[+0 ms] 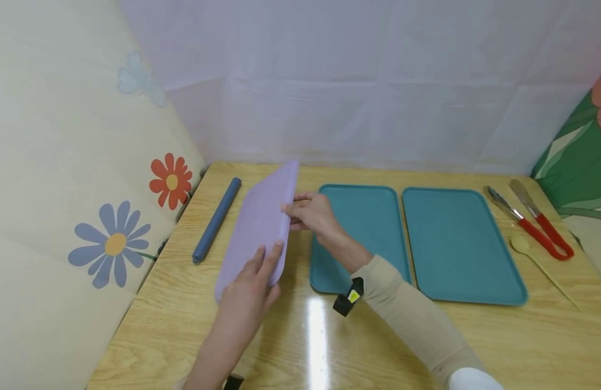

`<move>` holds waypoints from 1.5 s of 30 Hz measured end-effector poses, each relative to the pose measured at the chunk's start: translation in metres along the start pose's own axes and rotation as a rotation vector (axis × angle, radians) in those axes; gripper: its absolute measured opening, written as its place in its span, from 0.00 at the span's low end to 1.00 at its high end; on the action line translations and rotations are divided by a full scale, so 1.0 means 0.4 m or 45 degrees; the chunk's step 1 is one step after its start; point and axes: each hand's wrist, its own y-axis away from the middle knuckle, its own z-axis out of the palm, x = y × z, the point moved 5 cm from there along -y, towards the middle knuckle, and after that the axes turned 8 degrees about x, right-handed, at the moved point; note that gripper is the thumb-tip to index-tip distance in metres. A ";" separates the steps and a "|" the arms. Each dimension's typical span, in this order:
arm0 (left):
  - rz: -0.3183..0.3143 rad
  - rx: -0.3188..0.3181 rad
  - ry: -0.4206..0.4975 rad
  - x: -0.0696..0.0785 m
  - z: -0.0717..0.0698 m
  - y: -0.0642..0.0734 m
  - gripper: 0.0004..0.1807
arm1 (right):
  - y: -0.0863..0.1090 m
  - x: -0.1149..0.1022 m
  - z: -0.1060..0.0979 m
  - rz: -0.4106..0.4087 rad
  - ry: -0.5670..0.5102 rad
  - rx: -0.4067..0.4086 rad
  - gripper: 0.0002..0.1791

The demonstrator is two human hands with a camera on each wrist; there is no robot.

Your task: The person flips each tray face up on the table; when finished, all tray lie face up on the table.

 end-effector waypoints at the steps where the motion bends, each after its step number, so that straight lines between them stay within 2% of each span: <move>1: -0.002 0.000 0.001 0.000 -0.003 -0.002 0.40 | 0.001 -0.002 0.003 -0.008 -0.003 -0.007 0.24; 12: -0.123 -0.001 0.096 -0.035 -0.048 -0.017 0.40 | 0.016 -0.023 0.055 -0.131 -0.120 -0.172 0.24; 18: -0.142 0.104 0.168 -0.049 -0.079 -0.027 0.37 | 0.010 0.004 0.061 -0.080 -0.133 -0.140 0.22; 21: -0.180 0.164 0.222 -0.061 -0.098 -0.035 0.36 | 0.002 0.025 0.056 -0.033 -0.061 -0.112 0.23; 23: -0.238 0.174 0.278 -0.072 -0.107 -0.035 0.35 | -0.002 0.045 0.052 0.008 0.022 -0.120 0.24; 29: -0.380 0.183 0.422 -0.089 -0.125 -0.026 0.34 | -0.001 0.109 0.058 0.104 0.209 -0.223 0.23; 33: -0.377 0.216 0.412 -0.090 -0.138 -0.026 0.33 | 0.002 0.136 0.074 0.110 0.291 -0.269 0.23; 38: -0.351 0.247 0.385 -0.091 -0.146 -0.022 0.35 | 0.001 0.169 0.092 0.102 0.438 -0.278 0.25; 45: -0.364 0.272 0.385 -0.095 -0.153 -0.012 0.34 | -0.016 0.198 0.121 0.160 0.399 -0.288 0.30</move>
